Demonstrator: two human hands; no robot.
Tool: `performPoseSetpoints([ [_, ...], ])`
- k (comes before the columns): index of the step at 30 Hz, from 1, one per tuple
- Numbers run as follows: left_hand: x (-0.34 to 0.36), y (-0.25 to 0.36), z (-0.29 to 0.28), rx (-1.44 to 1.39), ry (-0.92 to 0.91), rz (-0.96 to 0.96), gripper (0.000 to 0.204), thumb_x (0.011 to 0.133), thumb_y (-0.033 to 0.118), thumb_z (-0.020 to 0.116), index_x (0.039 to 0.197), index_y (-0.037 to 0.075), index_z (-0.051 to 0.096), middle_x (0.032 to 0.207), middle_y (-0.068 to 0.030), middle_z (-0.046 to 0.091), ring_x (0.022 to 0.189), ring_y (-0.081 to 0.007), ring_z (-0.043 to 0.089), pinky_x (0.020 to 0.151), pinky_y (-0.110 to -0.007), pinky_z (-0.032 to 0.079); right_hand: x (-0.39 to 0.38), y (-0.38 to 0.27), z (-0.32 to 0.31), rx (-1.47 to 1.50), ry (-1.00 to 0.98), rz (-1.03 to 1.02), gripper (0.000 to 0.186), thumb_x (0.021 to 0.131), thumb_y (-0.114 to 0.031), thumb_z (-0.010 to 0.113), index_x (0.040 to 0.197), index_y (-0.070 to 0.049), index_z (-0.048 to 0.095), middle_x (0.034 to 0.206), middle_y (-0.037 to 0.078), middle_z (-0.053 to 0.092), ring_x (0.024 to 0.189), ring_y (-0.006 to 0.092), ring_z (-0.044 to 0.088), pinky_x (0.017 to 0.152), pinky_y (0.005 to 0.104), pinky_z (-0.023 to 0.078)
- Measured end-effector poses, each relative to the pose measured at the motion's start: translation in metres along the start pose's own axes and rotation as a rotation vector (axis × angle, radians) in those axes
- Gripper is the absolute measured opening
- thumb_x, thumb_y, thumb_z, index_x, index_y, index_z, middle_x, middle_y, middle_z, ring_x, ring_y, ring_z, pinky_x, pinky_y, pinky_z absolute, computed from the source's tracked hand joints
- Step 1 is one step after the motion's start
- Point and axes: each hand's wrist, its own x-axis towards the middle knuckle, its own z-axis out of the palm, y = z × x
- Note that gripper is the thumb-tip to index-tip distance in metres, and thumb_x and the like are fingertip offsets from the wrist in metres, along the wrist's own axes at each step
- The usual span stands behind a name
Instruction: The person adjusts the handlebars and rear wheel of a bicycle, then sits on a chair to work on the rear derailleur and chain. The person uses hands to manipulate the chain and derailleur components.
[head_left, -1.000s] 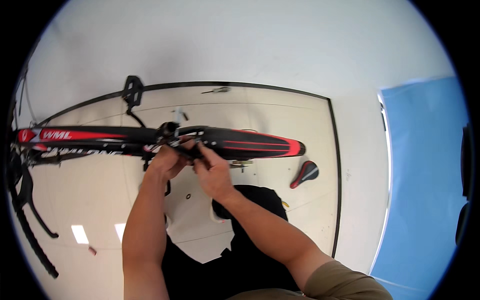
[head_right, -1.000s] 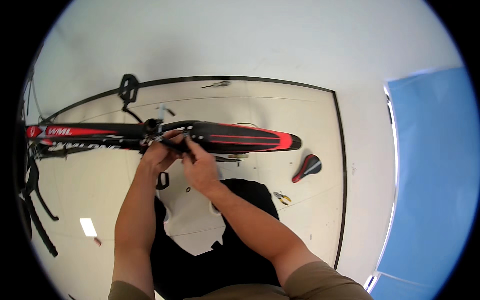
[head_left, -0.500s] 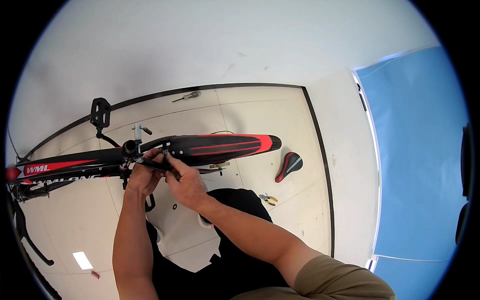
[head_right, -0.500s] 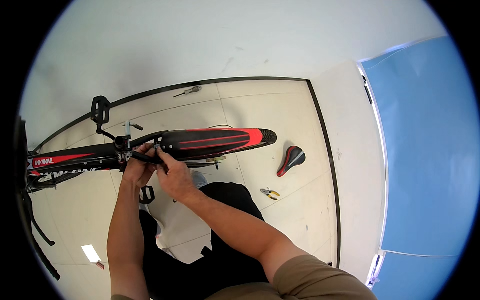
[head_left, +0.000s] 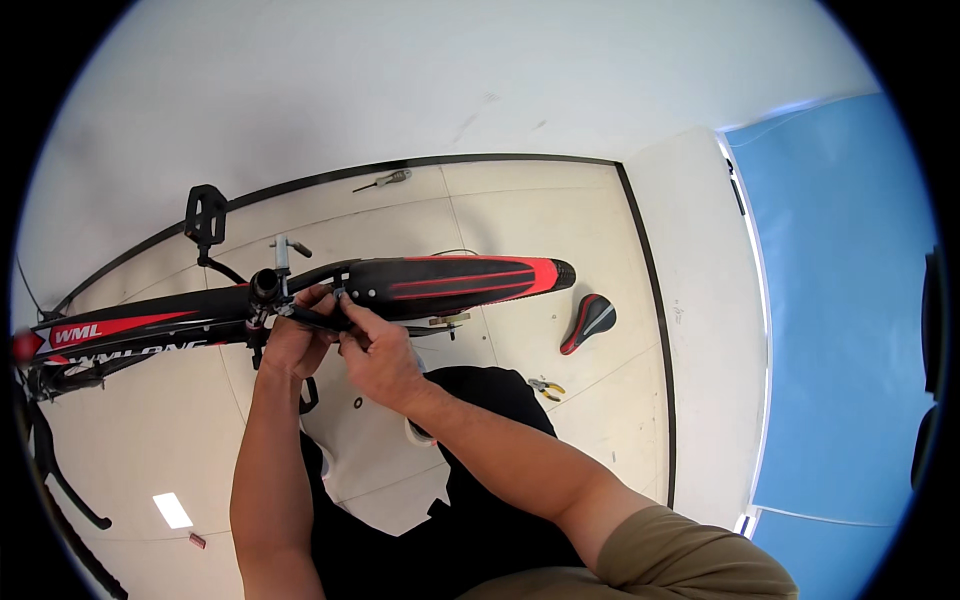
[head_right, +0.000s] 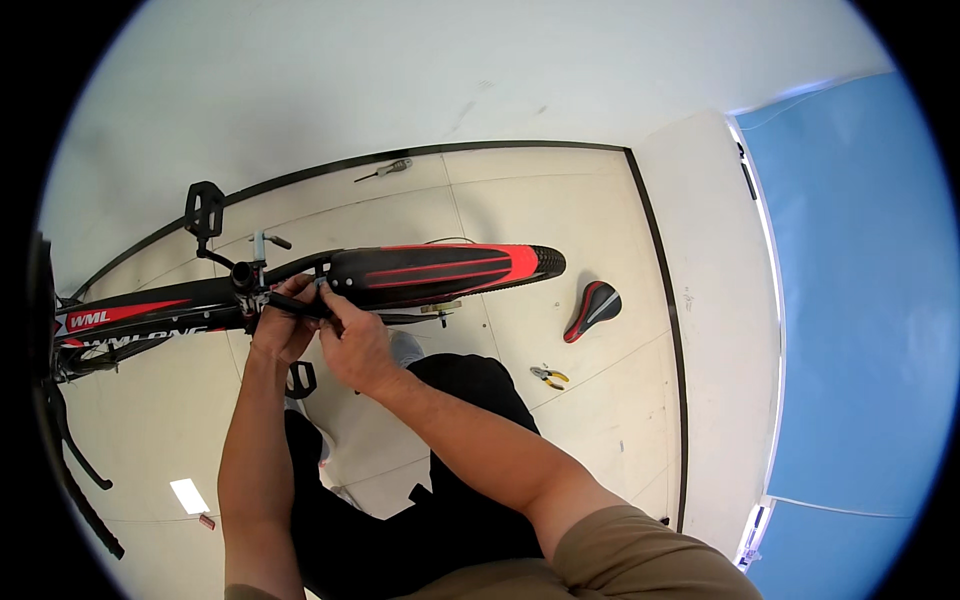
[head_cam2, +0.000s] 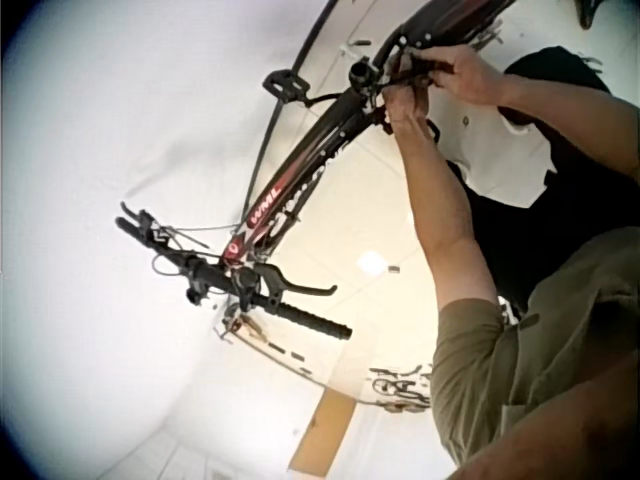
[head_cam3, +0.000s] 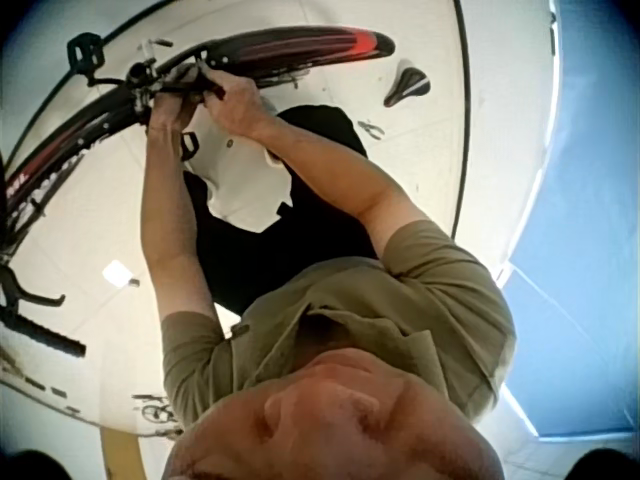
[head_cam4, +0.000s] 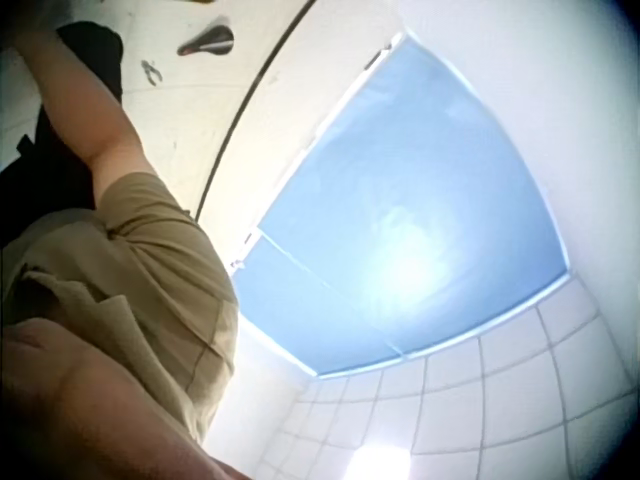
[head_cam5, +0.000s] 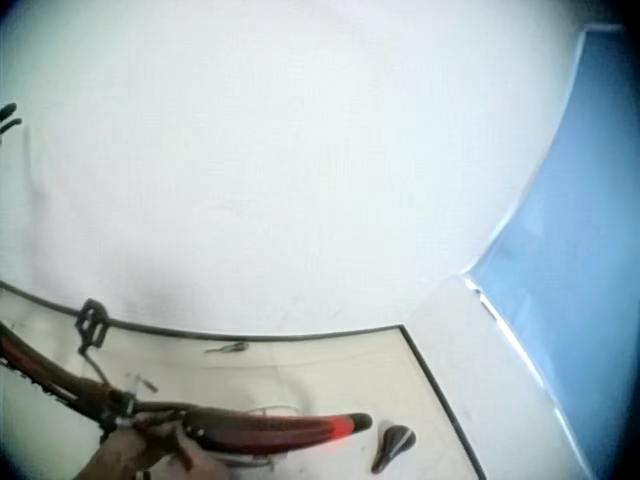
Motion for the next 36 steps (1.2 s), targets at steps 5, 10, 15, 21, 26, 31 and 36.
performPoseSetpoints([
  [5,-0.003,0.005,0.003,0.046,-0.018,0.008,0.004,0.1,0.012,0.067,0.105,0.012,0.066,0.092,0.0016,0.068,0.074,-0.0101,0.061,0.061,-0.025,0.048,0.004,0.002,0.001,0.053,0.028,0.053,0.045,0.089,-0.001,0.064,0.134,0.002,0.063,0.088,0.021,0.073,0.078,0.0305,0.074,0.073,0.0359,0.057],
  [10,-0.02,0.011,0.013,0.081,0.023,-0.036,0.004,0.102,0.011,0.065,0.105,0.014,0.064,0.092,0.0042,0.063,0.087,-0.0121,0.063,0.076,-0.029,0.052,-0.001,0.007,0.006,0.115,0.02,0.071,0.045,0.088,-0.002,0.065,0.133,0.002,0.064,0.099,0.023,0.073,0.086,0.0283,0.075,0.078,0.0345,0.057],
  [15,-0.035,0.0,0.015,0.081,0.057,0.051,0.027,0.106,0.015,0.056,0.132,0.007,0.057,0.103,-0.0022,0.063,0.1,-0.0166,0.061,0.097,-0.037,0.049,-0.013,0.003,0.009,0.058,0.101,-0.006,0.046,0.086,0.0,0.062,0.132,0.001,0.064,0.107,0.025,0.073,0.095,0.0367,0.074,0.084,0.0391,0.058],
  [21,-0.072,0.006,0.033,0.062,0.186,0.144,0.053,0.098,0.0,0.055,0.149,0.008,0.046,0.125,-0.01,0.068,0.115,-0.0244,0.065,0.096,-0.044,0.054,-0.012,-0.02,0.003,-0.148,0.08,0.018,0.052,0.086,-0.004,0.061,0.138,-0.006,0.062,0.099,0.023,0.073,0.091,0.0382,0.072,0.083,0.0443,0.057],
  [26,-0.154,0.035,0.045,0.36,0.351,0.26,0.071,0.094,0.006,0.065,0.158,0.019,0.037,0.142,-0.0121,0.058,0.113,-0.0248,0.063,0.098,-0.043,0.053,-0.011,-0.039,0.041,-0.059,0.046,-0.085,0.053,0.086,0.0,0.061,0.139,-0.003,0.061,0.12,0.02,0.073,0.099,0.0269,0.073,0.09,0.0369,0.056],
  [31,-0.265,0.063,0.173,0.964,0.506,0.506,0.052,0.096,0.001,0.06,0.147,0.0,0.05,0.13,-0.0192,0.066,0.113,-0.0254,0.066,0.097,-0.037,0.053,-0.022,-0.052,0.0,-0.164,0.039,0.09,0.053,0.085,-0.006,0.062,0.137,-0.019,0.064,0.089,0.018,0.073,0.085,0.0363,0.072,0.079,0.0446,0.056],
  [36,-0.369,0.14,0.215,1.898,1.014,1.33,0.04,0.085,-0.006,0.07,0.125,-0.002,0.065,0.121,-0.0197,0.068,0.115,-0.0372,0.061,0.097,-0.043,0.05,-0.027,-0.052,-0.021,-0.202,0.083,0.113,0.053,0.086,-0.007,0.064,0.137,-0.021,0.064,0.091,0.017,0.074,0.087,0.0341,0.073,0.081,0.0435,0.056],
])
